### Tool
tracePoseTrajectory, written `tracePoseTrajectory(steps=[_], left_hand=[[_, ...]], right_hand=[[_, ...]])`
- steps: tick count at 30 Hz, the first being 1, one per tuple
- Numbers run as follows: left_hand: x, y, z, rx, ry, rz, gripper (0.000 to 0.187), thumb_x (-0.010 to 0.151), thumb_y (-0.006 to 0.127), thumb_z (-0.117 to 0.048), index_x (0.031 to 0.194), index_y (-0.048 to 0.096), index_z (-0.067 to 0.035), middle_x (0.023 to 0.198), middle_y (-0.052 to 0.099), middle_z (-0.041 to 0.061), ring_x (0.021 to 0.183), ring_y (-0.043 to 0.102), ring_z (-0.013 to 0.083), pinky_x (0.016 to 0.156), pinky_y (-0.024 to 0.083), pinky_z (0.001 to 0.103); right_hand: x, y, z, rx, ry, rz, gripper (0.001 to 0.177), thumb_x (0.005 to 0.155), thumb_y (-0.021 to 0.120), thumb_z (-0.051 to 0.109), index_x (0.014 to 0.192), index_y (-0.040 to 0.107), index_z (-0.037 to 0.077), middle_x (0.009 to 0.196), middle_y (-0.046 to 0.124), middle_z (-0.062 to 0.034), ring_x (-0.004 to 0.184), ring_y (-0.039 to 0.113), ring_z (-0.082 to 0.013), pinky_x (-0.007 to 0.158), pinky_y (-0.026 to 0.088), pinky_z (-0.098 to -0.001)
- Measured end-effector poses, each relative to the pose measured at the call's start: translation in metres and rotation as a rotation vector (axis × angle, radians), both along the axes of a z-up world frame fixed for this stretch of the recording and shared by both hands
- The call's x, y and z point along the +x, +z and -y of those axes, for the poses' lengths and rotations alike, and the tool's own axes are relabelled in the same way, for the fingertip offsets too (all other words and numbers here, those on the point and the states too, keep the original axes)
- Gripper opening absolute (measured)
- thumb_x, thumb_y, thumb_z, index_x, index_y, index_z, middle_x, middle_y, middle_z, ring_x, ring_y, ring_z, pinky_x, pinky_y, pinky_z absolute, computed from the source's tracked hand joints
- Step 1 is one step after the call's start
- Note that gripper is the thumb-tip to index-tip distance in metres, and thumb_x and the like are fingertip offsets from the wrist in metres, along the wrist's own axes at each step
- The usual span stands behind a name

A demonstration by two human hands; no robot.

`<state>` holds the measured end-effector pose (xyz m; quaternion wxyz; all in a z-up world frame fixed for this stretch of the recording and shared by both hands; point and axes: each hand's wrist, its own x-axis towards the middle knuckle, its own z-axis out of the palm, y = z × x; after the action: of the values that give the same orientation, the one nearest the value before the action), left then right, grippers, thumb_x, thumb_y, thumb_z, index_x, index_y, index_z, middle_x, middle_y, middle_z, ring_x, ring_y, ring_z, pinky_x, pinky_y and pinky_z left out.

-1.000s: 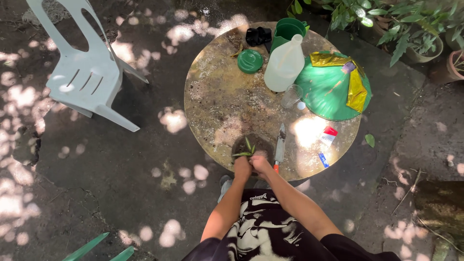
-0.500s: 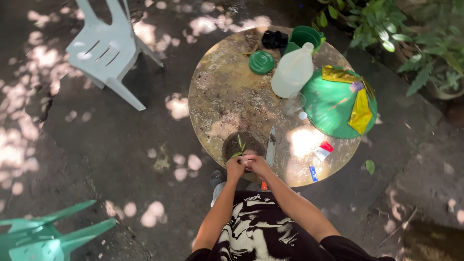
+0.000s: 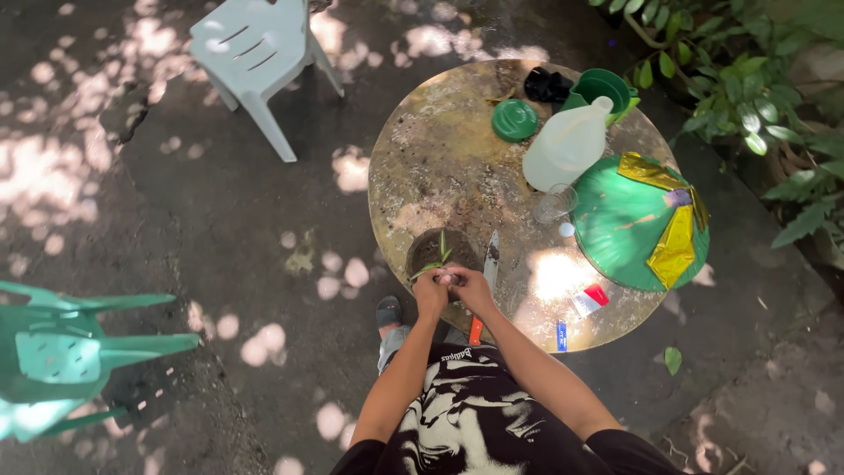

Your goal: Planting a small seedling into a prepared coconut shell pot and placing it in a garden area.

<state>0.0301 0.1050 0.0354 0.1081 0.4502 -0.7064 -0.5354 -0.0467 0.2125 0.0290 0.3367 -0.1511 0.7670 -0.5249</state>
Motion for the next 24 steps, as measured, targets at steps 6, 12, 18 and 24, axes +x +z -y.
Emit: tracePoseTrajectory(steps=[6, 12, 18, 24], left_hand=[[0.002, 0.018, 0.000, -0.047, -0.015, -0.020, 0.023, 0.084, 0.080, -0.019, 0.100, 0.078, -0.002, 0.086, 0.075, 0.022, 0.085, 0.075, 0.0358, 0.080, 0.056, 0.042], [0.001, 0.056, -0.002, 0.032, -0.083, -0.007, 0.021, 0.091, 0.072, -0.020, 0.085, 0.076, -0.001, 0.073, 0.072, 0.020, 0.072, 0.073, 0.0335, 0.071, 0.055, 0.043], [-0.010, 0.042, -0.004, -0.002, -0.082, -0.061, 0.027, 0.091, 0.071, -0.025, 0.082, 0.073, 0.000, 0.069, 0.070, 0.018, 0.067, 0.072, 0.0330, 0.066, 0.054, 0.043], [-0.015, 0.035, 0.005, -0.114, -0.093, -0.130, 0.036, 0.095, 0.069, -0.032, 0.084, 0.075, 0.001, 0.066, 0.066, 0.022, 0.064, 0.068, 0.0371, 0.063, 0.053, 0.045]], right_hand=[[-0.007, -0.019, -0.005, -0.167, -0.044, 0.109, 0.025, 0.087, 0.072, 0.005, 0.111, 0.077, 0.003, 0.091, 0.080, -0.0027, 0.080, 0.075, -0.0069, 0.071, 0.061, -0.0253], [-0.010, 0.025, -0.004, 0.066, 0.048, -0.135, 0.017, 0.089, 0.072, 0.008, 0.104, 0.078, 0.002, 0.074, 0.076, -0.0096, 0.065, 0.071, -0.0111, 0.060, 0.053, -0.0278], [-0.015, 0.015, 0.001, 0.146, -0.035, -0.275, 0.016, 0.094, 0.067, 0.018, 0.099, 0.072, 0.003, 0.078, 0.075, -0.0125, 0.069, 0.074, -0.0206, 0.063, 0.056, -0.0339], [-0.024, 0.004, 0.003, 0.117, -0.023, -0.442, 0.022, 0.094, 0.069, 0.024, 0.098, 0.074, 0.003, 0.077, 0.073, -0.0160, 0.069, 0.072, -0.0267, 0.065, 0.053, -0.0391]])
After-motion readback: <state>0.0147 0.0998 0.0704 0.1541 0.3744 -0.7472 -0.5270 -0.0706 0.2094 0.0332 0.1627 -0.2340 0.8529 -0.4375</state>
